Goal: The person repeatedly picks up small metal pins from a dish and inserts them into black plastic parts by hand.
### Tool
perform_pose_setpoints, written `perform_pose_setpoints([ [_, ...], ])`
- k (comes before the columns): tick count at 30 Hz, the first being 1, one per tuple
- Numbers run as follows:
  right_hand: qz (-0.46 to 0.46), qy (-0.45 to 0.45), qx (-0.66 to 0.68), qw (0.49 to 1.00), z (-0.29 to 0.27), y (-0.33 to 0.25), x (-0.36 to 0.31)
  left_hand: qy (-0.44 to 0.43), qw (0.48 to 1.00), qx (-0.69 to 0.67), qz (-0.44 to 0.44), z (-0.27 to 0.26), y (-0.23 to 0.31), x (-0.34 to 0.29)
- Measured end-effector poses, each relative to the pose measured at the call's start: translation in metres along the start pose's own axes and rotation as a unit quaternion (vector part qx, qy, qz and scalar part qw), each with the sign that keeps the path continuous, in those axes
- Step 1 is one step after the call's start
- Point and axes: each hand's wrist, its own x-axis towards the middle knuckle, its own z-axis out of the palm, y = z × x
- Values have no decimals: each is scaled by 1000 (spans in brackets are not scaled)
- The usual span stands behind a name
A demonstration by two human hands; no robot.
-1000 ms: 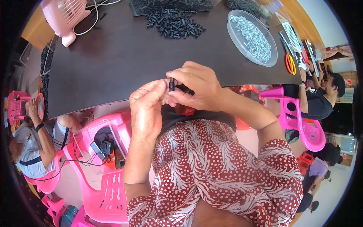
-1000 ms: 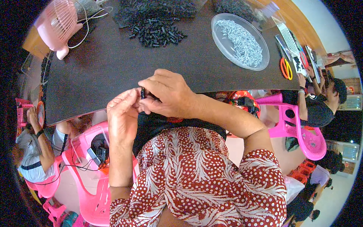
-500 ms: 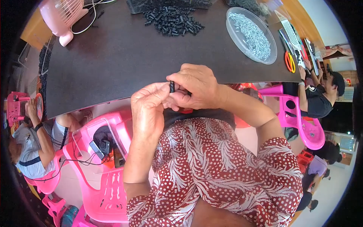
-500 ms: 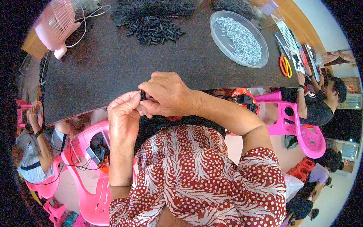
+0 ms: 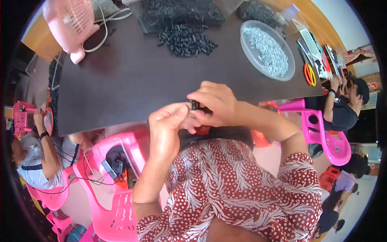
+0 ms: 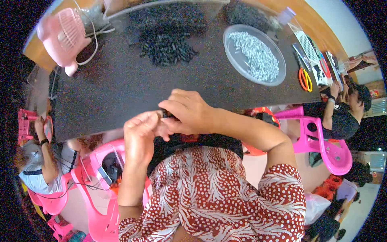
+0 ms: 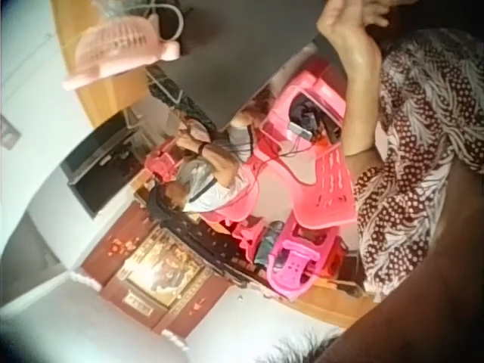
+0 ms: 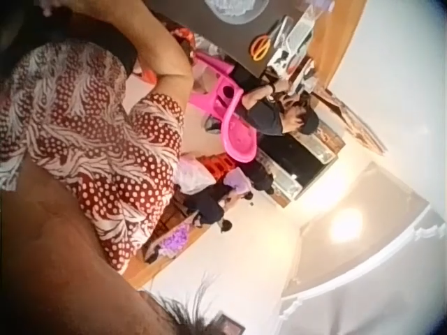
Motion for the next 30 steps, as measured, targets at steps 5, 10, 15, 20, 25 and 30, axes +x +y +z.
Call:
perform_pose_setpoints([
  [5,85,-11,-113,990,-47,23,6,107,935,294,169,-15,32,29],
  [10,207,29,-175,962,-100,59,21,163,766,531,323,-35,54,98],
  [15,299,141,-170,928,-153,95,28,153,620,661,395,-28,50,146],
  [20,259,175,-305,900,-191,135,47,159,569,709,384,-36,48,148],
  [25,188,134,-464,856,-231,189,68,138,590,714,351,-44,53,140],
  [30,248,-10,-600,761,-259,234,69,45,874,425,232,-25,58,111],
])
